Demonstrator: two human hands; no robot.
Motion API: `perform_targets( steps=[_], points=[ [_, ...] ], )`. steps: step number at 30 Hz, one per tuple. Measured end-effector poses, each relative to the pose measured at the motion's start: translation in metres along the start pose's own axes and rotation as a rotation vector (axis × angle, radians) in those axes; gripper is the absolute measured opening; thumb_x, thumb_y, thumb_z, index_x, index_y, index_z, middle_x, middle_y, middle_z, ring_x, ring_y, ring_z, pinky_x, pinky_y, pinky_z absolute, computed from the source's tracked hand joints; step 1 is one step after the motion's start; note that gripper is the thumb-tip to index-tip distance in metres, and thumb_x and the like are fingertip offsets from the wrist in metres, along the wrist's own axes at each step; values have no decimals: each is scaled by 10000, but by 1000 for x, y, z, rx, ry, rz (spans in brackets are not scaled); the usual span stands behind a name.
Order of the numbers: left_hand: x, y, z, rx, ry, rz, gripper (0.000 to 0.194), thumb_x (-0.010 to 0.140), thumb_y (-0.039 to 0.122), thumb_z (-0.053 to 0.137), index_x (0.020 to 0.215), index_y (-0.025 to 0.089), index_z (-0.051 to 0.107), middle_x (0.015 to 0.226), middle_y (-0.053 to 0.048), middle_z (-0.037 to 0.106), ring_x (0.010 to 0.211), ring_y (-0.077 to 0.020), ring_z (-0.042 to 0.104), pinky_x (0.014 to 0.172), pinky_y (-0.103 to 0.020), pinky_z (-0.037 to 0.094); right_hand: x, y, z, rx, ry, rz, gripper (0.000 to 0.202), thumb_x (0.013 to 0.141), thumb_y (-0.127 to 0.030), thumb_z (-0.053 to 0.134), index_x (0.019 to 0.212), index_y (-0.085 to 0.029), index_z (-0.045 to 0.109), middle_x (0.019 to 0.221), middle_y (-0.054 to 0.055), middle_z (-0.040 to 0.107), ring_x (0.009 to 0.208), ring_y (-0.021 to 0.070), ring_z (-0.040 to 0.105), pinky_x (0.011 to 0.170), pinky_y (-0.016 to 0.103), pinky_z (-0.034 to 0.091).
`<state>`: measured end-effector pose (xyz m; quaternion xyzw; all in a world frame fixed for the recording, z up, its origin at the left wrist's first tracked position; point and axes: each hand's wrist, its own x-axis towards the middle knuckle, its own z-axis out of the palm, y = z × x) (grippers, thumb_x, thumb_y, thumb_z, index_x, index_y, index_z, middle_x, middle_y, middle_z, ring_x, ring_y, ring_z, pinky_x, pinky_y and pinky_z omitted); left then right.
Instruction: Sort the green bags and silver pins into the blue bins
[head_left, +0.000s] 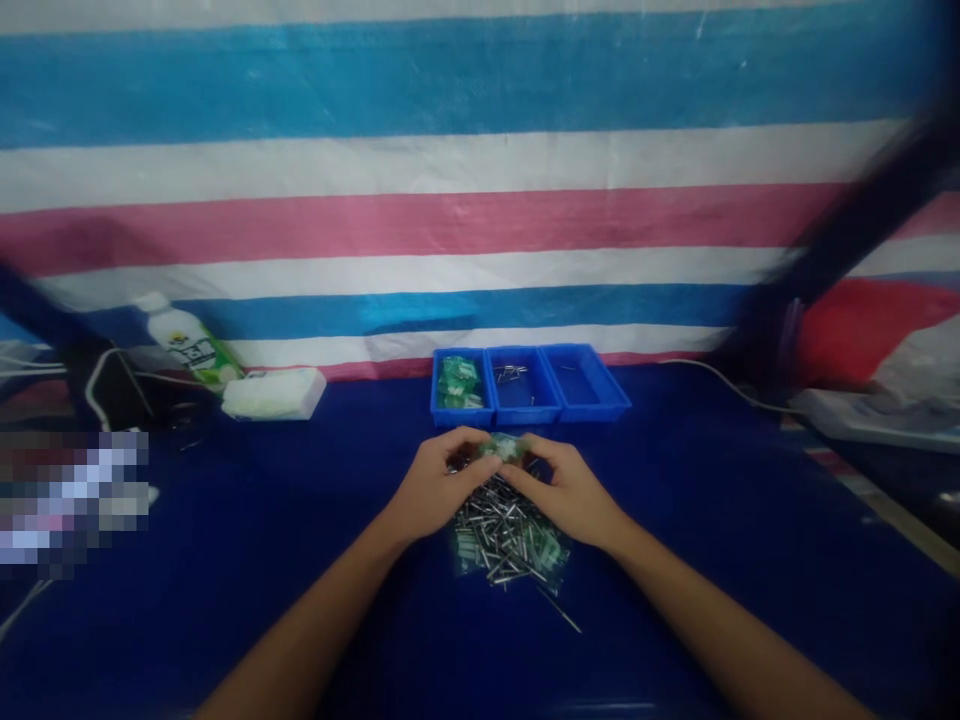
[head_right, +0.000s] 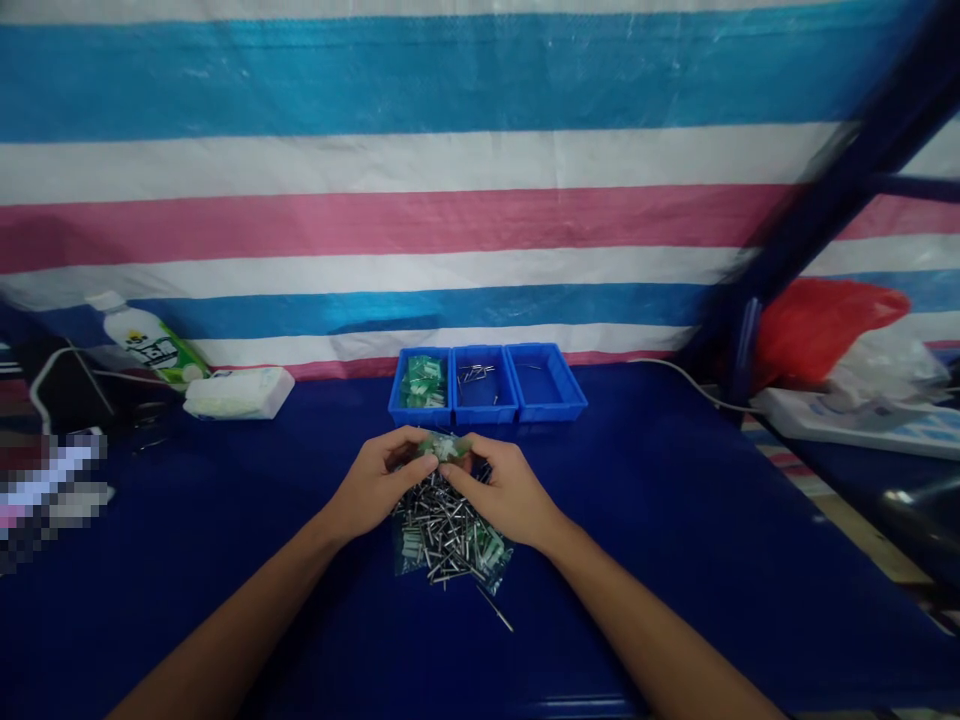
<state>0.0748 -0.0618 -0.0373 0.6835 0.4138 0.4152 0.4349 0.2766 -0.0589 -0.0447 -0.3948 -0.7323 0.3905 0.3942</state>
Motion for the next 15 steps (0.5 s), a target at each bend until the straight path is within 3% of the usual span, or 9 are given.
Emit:
perform_targets(
  steps=[5, 11, 15],
  points=[
    [-1, 6, 2, 81, 56, 22, 196, 904, 367, 663, 957, 185, 711, 901, -33, 698, 769, -151, 594, 704, -292, 452, 0, -3, 0, -65, -3, -30, 242, 923, -350, 633, 740, -196, 596, 712, -8, 596, 667, 149, 536, 629, 296, 405],
    [-1, 10, 3, 158, 91, 67, 214, 938, 356, 614, 876, 174, 706, 803, -18, 660, 722, -143, 563, 672, -279, 430, 0, -6, -2, -37, 63, -31, 169, 921, -371, 636, 976, -213, 663, 788, 11, 626, 723, 175, 573, 665, 313, 446],
    [-2, 11, 5, 178, 67, 93, 223, 959, 336, 588, 848, 166, 681, 797, -11, 650, 719, -137, 558, 673, -268, 416, -1, -5, -3, -28, 71, -14, 183, 925, -388, 635, 919, -209, 669, 775, 14, 631, 715, 177, 574, 670, 319, 444]
  ],
)
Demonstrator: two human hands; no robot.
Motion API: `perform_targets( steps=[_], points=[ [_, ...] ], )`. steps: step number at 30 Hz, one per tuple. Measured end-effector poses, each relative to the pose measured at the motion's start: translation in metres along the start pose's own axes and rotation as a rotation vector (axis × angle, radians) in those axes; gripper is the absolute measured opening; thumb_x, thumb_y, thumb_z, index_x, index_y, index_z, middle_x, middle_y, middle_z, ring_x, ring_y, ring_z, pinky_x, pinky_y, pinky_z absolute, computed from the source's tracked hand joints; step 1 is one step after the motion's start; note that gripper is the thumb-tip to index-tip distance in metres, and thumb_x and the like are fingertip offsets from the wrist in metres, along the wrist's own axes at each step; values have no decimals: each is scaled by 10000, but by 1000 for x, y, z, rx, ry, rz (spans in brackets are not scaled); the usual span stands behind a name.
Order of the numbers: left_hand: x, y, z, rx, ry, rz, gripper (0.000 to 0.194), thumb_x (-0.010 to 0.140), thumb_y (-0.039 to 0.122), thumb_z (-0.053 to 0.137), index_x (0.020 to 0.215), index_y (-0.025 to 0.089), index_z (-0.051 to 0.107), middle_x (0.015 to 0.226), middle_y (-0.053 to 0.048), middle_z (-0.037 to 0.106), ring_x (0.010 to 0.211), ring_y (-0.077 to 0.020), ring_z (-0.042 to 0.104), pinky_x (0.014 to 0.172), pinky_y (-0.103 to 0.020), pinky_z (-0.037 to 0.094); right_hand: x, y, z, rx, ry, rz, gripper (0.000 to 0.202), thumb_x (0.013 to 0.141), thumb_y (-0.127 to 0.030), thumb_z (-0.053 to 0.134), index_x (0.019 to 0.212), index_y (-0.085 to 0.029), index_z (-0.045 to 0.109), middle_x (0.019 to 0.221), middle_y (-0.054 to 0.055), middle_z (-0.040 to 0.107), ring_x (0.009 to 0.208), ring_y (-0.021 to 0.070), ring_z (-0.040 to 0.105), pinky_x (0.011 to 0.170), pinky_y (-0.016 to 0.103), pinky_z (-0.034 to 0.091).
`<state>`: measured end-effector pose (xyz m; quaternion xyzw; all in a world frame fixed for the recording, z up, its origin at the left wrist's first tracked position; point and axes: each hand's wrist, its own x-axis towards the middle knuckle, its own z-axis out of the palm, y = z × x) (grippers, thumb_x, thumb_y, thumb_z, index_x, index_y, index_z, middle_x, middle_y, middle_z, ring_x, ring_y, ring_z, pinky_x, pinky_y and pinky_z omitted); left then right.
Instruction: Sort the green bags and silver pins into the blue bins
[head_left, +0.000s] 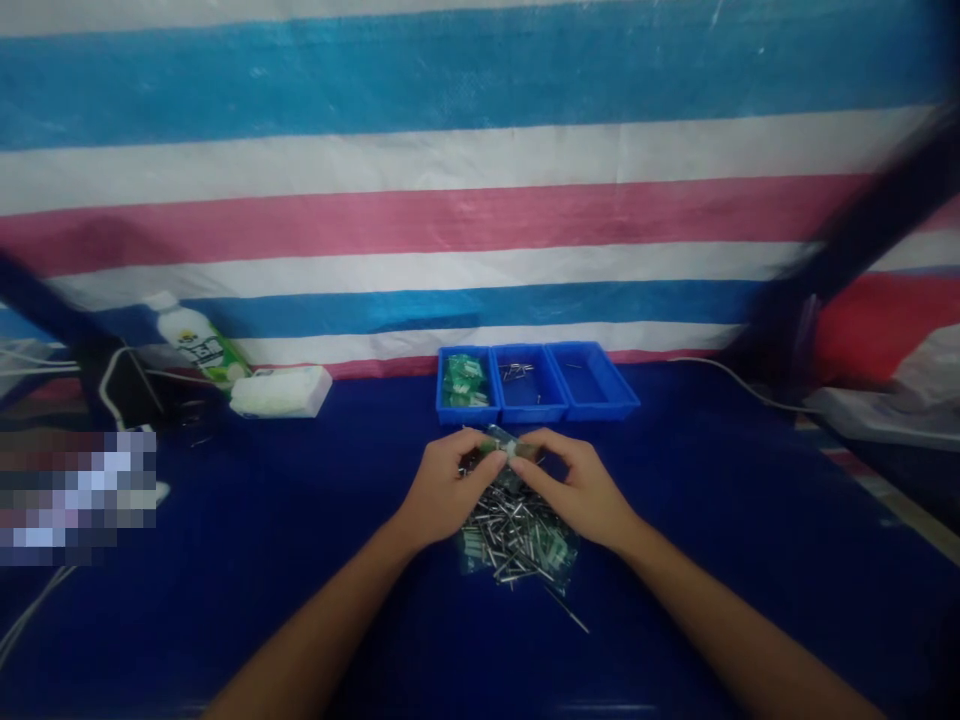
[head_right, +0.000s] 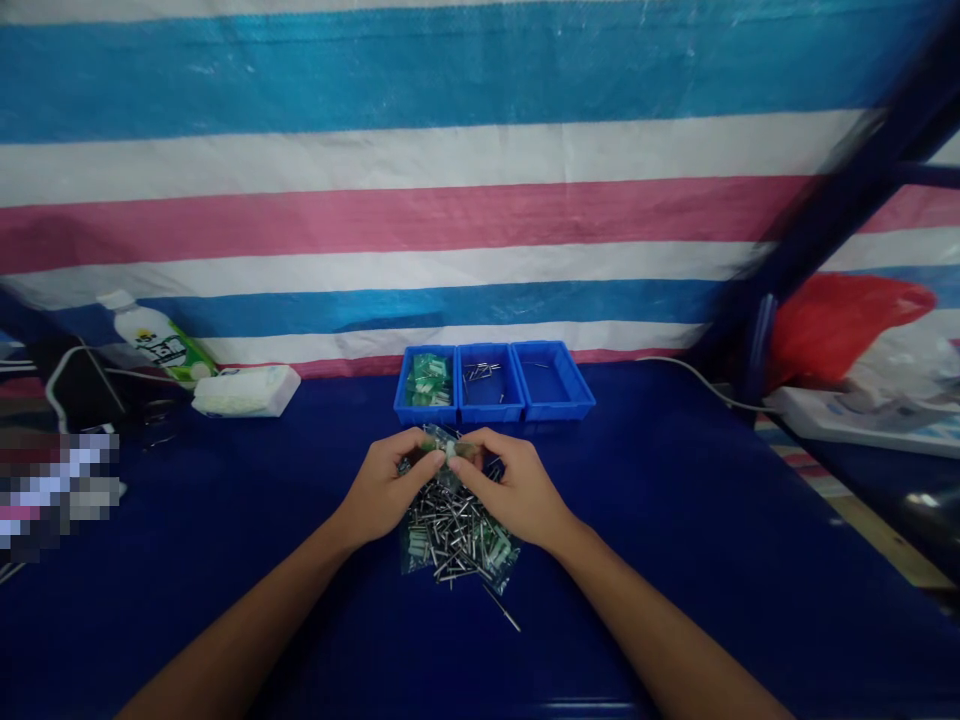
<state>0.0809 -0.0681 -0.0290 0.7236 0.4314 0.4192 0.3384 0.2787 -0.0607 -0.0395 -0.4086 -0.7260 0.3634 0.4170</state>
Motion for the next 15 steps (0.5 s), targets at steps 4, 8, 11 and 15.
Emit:
perform_targets(
  steps=[4, 8, 11, 15],
  points=[
    [-1, 0, 1, 64, -24, 25, 250, 990, 330, 542, 837, 162, 646, 790, -4, 628, 733, -141, 561, 690, -270, 402, 0, 0, 2, 41, -45, 4, 183, 920, -384, 648, 900, -204, 673, 791, 13, 641, 715, 170, 565, 664, 311, 433],
    [-1, -1, 2, 125, -40, 47, 262, 1007, 331, 514, 837, 166, 624, 779, 1, 602, 736, -145, 555, 698, -278, 387, 0, 1, 3, 85, -55, 16, 161, 909, -367, 662, 915, -206, 670, 787, 4, 630, 712, 164, 552, 654, 304, 428],
    [-1, -1, 2, 113, -43, 55, 260, 1012, 330, 508, 838, 170, 616, 793, -1, 596, 747, -148, 548, 707, -279, 388, 0, 2, 3, 92, -42, 32, 155, 911, -362, 656, 920, -208, 664, 800, 6, 631, 713, 165, 554, 650, 305, 428],
    [-2, -1, 2, 110, -77, 62, 276, 995, 364, 545, 807, 170, 602, 757, 7, 555, 714, -141, 507, 663, -278, 361, 0, 1, 1, 92, -33, 36, 146, 912, -349, 644, 902, -203, 657, 778, 3, 620, 687, 158, 541, 629, 300, 418]
  ],
)
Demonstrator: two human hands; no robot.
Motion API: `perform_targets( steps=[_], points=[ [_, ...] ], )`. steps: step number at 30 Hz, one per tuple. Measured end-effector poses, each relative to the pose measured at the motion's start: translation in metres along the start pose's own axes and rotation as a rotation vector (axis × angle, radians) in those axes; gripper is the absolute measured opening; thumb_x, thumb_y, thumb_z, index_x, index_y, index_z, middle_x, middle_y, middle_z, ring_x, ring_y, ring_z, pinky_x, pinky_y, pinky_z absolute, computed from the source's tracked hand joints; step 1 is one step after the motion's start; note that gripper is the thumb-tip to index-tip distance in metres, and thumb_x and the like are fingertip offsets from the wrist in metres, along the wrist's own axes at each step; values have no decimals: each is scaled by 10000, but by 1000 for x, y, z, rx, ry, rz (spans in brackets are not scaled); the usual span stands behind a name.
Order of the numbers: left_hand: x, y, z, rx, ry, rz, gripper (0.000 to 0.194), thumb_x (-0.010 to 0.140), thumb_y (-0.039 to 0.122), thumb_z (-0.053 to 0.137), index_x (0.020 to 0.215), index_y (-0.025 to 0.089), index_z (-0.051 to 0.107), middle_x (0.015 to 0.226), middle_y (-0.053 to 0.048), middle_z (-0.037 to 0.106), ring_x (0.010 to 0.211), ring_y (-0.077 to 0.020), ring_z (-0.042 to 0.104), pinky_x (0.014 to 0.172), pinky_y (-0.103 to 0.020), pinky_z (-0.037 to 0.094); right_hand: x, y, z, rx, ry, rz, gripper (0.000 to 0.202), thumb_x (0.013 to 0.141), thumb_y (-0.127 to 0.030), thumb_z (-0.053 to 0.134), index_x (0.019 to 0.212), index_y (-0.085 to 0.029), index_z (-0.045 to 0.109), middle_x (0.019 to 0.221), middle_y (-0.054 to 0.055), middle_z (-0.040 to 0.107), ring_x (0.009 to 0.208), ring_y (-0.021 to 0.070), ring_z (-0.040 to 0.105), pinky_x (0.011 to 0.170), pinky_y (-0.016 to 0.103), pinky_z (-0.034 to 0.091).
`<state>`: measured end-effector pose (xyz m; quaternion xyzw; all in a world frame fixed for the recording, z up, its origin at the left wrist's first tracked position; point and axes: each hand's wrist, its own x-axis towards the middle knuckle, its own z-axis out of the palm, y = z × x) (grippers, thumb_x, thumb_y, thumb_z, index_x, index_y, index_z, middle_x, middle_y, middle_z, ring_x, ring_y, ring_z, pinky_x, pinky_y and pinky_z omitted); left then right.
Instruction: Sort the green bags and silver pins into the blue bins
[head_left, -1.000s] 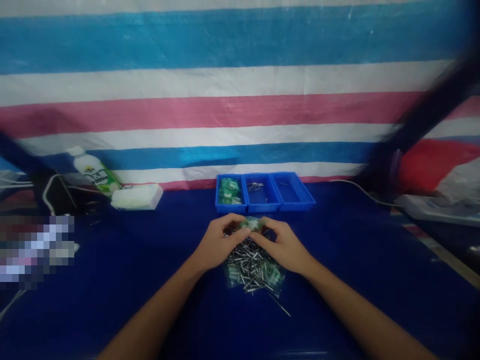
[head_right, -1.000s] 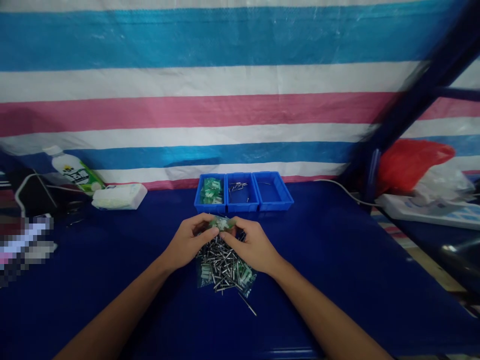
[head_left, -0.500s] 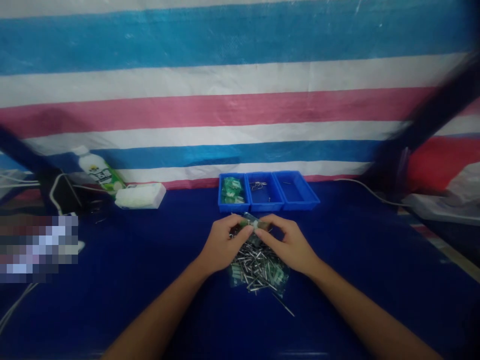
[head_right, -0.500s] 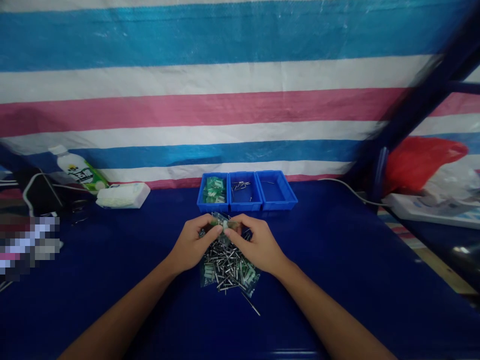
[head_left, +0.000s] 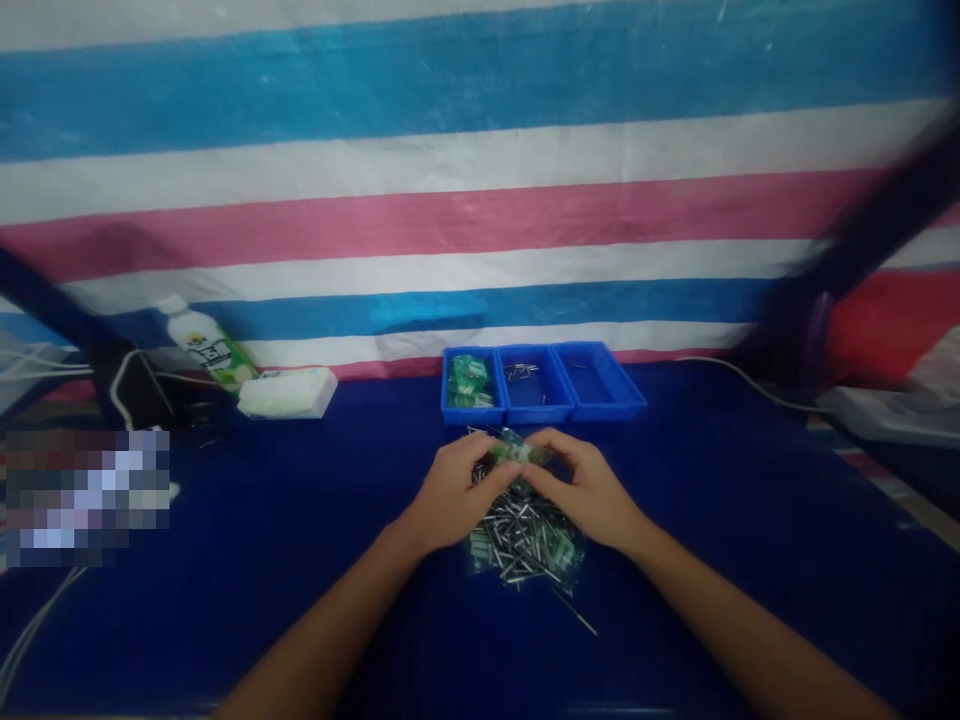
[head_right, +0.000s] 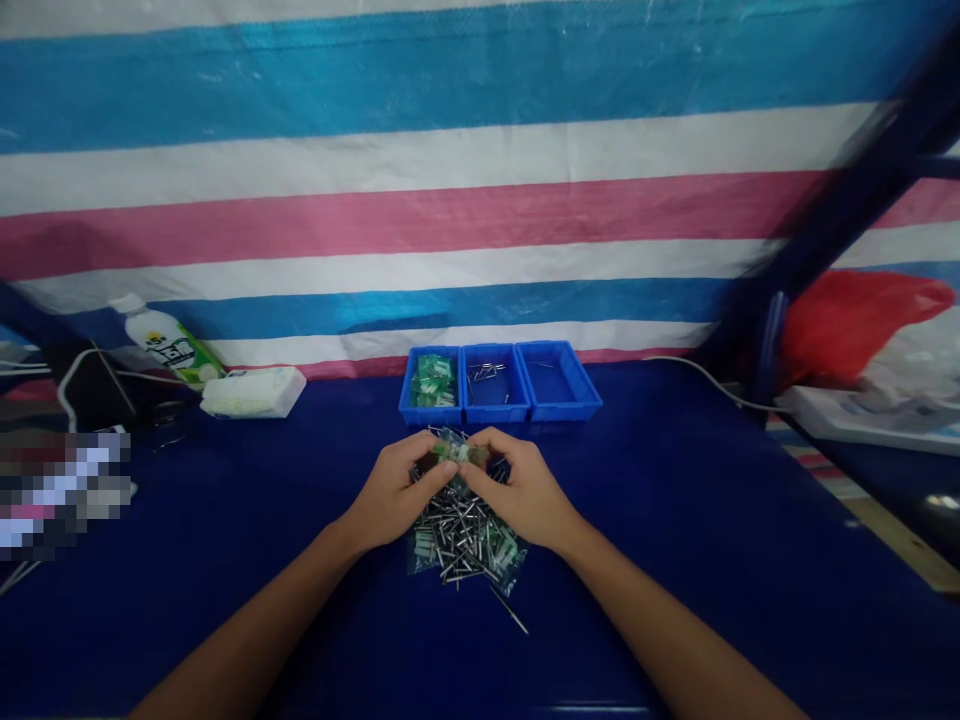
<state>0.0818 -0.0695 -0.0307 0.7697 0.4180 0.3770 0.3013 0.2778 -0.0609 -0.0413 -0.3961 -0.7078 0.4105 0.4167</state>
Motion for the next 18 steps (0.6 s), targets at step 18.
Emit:
perform_targets(
  steps=[18],
  points=[
    [-1, 2, 4, 27, 116, 5, 89, 878, 278, 658, 890, 190, 663, 871, -25, 683, 815, -178, 619, 749, -315, 467, 0, -2, 3, -69, -56, -30, 107, 883, -268, 621, 798, -202, 622, 725, -8, 618, 655, 150, 542, 608, 284, 413]
  ],
)
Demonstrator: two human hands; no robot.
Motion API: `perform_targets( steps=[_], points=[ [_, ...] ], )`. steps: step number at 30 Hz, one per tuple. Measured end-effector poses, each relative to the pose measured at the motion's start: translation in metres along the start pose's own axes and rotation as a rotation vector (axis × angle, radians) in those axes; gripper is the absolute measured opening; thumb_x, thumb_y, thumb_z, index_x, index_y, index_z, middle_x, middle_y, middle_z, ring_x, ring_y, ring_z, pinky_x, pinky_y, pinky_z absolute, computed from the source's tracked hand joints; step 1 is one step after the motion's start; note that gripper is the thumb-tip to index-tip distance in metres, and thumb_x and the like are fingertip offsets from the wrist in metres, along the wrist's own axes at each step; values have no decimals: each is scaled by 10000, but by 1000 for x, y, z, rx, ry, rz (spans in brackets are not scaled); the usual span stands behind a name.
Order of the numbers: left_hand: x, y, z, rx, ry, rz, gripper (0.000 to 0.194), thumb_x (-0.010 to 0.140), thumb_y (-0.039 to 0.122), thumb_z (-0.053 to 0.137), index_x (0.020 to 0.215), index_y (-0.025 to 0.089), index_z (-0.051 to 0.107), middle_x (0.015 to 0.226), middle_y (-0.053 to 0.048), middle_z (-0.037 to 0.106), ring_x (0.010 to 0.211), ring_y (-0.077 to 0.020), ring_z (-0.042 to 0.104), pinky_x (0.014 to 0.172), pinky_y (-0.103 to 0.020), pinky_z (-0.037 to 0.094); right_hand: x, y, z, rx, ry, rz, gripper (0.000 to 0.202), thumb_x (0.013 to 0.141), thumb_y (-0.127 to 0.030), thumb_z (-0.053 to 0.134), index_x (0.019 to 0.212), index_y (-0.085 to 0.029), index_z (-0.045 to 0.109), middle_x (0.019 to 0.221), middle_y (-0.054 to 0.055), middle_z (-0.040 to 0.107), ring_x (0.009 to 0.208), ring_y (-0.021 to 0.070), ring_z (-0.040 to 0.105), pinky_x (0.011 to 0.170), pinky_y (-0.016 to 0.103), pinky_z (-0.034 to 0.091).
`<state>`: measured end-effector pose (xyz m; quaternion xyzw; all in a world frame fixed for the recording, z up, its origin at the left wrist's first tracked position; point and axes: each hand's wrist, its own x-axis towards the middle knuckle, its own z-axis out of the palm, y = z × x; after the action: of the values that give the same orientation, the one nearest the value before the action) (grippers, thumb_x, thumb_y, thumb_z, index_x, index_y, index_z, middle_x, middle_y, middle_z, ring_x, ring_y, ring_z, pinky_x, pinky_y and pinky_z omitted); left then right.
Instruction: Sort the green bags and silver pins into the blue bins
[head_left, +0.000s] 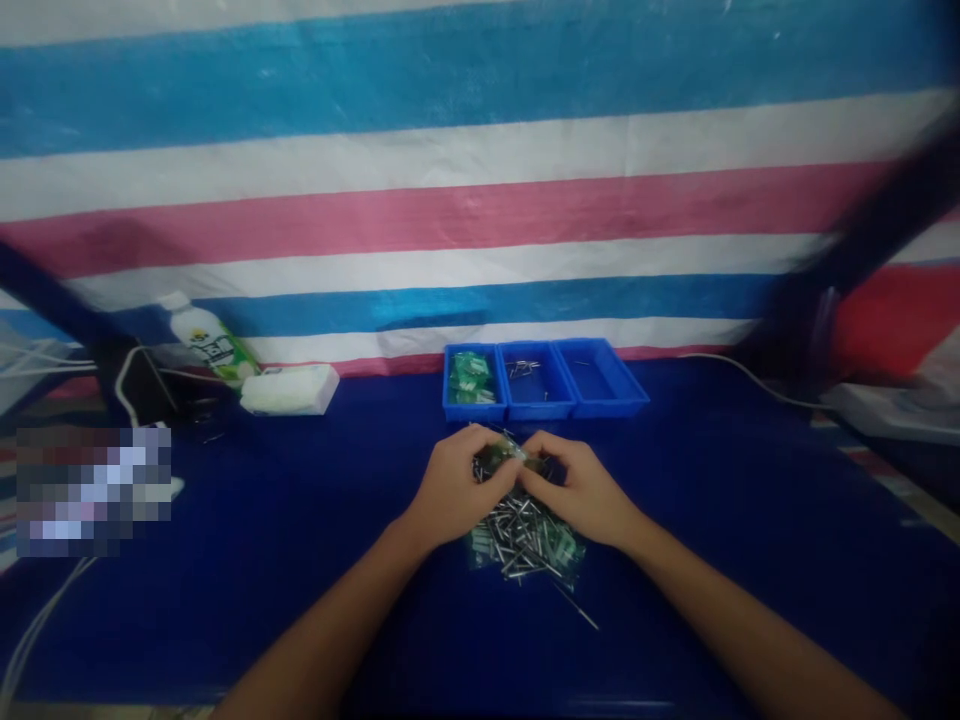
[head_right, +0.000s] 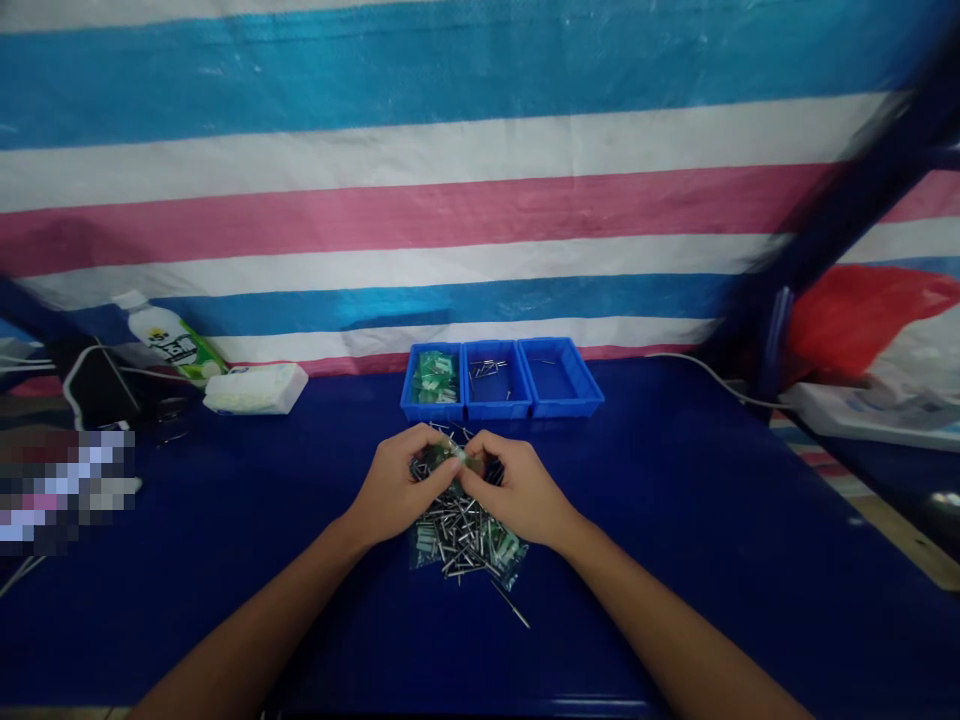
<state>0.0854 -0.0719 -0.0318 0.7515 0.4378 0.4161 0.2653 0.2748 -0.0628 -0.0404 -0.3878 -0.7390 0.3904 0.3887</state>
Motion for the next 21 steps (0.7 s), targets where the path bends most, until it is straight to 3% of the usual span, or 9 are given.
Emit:
perform_targets(
  steps=[9, 15, 21],
  points=[
    [-2, -4, 8, 246, 59, 108, 35, 836, 231, 631, 847, 198, 635, 852, -20, 693, 822, -197, 625, 762, -360, 428, 1, 1, 2, -81, 6, -20, 80, 815, -192, 598, 736, -205, 591, 661, -23, 604, 607, 142, 540, 585, 282, 403],
    [-5, -6, 9, 252, 192, 235, 48, 778, 175, 630, 815, 197, 608, 798, -17, 683, 758, -179, 623, 729, -335, 447, 0, 0, 1, -29, -18, -58, 64, 839, -206, 605, 783, -211, 575, 692, -25, 576, 638, 140, 536, 594, 270, 413],
    [-7, -7, 8, 228, 212, 353, 49, 814, 204, 629, 840, 198, 588, 819, -29, 684, 754, -171, 628, 709, -315, 473, -2, -4, 1, -7, -40, -87, 76, 856, -210, 601, 782, -208, 582, 697, -22, 573, 628, 134, 527, 580, 261, 405]
  ],
)
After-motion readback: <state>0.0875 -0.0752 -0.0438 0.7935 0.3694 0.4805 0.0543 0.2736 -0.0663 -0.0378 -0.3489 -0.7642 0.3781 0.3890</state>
